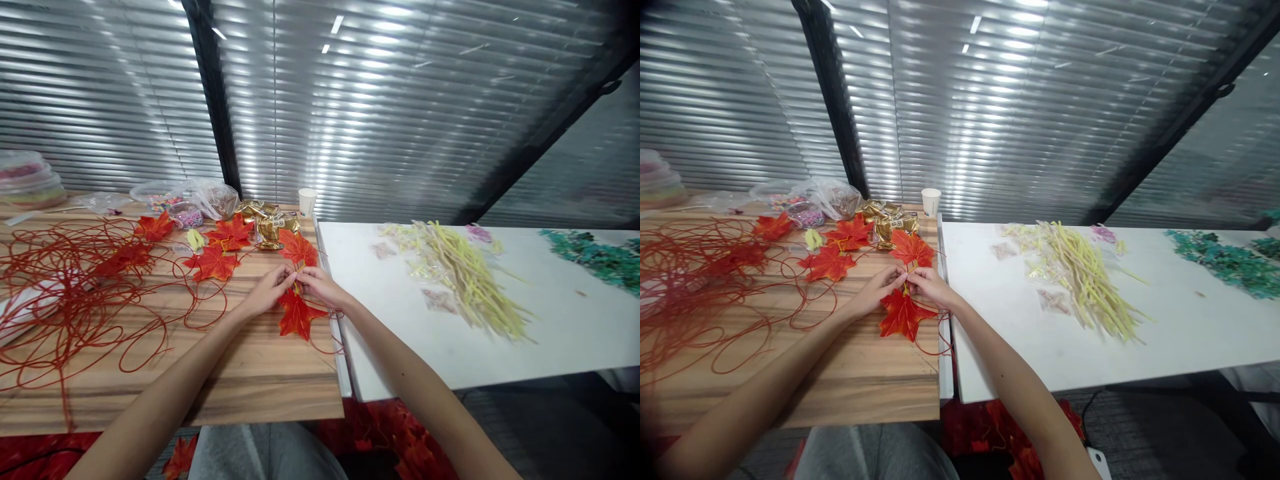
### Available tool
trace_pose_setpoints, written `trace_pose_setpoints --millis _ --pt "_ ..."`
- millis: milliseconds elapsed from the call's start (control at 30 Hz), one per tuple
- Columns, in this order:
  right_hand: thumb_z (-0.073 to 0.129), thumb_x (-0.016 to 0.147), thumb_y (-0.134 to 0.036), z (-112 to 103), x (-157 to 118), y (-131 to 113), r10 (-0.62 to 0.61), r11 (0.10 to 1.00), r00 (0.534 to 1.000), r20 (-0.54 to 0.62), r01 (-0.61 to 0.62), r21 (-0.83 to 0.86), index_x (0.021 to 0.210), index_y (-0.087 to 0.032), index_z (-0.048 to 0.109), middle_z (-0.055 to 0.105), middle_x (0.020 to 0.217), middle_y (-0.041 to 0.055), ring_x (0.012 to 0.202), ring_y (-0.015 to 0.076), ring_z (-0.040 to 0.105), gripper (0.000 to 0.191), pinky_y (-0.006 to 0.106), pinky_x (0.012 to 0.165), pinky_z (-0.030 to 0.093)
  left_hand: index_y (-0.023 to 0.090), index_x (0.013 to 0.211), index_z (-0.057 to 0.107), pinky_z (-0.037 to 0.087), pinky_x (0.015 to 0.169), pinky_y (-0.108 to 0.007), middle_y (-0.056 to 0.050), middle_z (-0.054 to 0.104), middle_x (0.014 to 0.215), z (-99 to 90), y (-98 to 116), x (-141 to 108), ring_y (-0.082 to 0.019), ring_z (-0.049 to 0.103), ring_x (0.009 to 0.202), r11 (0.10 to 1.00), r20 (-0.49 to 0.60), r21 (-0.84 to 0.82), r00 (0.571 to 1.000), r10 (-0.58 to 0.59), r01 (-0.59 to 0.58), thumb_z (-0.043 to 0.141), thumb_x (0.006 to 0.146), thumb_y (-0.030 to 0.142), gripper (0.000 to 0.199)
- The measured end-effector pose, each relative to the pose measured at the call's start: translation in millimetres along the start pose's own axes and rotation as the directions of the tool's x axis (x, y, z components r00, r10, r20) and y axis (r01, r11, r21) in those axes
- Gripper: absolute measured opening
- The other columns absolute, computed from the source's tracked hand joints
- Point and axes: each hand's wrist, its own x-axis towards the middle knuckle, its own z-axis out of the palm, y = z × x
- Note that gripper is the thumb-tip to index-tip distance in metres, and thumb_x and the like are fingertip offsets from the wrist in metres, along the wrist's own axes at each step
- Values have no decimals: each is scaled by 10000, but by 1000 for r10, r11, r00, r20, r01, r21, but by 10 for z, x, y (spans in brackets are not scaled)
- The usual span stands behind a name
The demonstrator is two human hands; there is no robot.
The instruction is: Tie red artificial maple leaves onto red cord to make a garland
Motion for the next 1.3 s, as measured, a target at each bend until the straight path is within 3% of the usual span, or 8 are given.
trace_pose_setpoints --millis 467,1300 --pt "590 673 -415 -12 4 9 -15 994 1000 -10 14 -106 599 -153 481 463 556 -45 501 64 380 294 217 497 263 165 811 487 396 668 -240 -15 537 767 0 28 0 -134 499 721 998 3 66 1000 18 -18 394 825 439 289" --pt "539 719 -369 1 10 3 -46 979 999 -12 42 -197 582 -152 457 447 532 -49 480 61 365 269 222 497 262 170 770 462 380 661 -244 -9 513 744 -10 114 -18 -139 485 709 984 13 175 1000 21 -23 366 843 400 259"
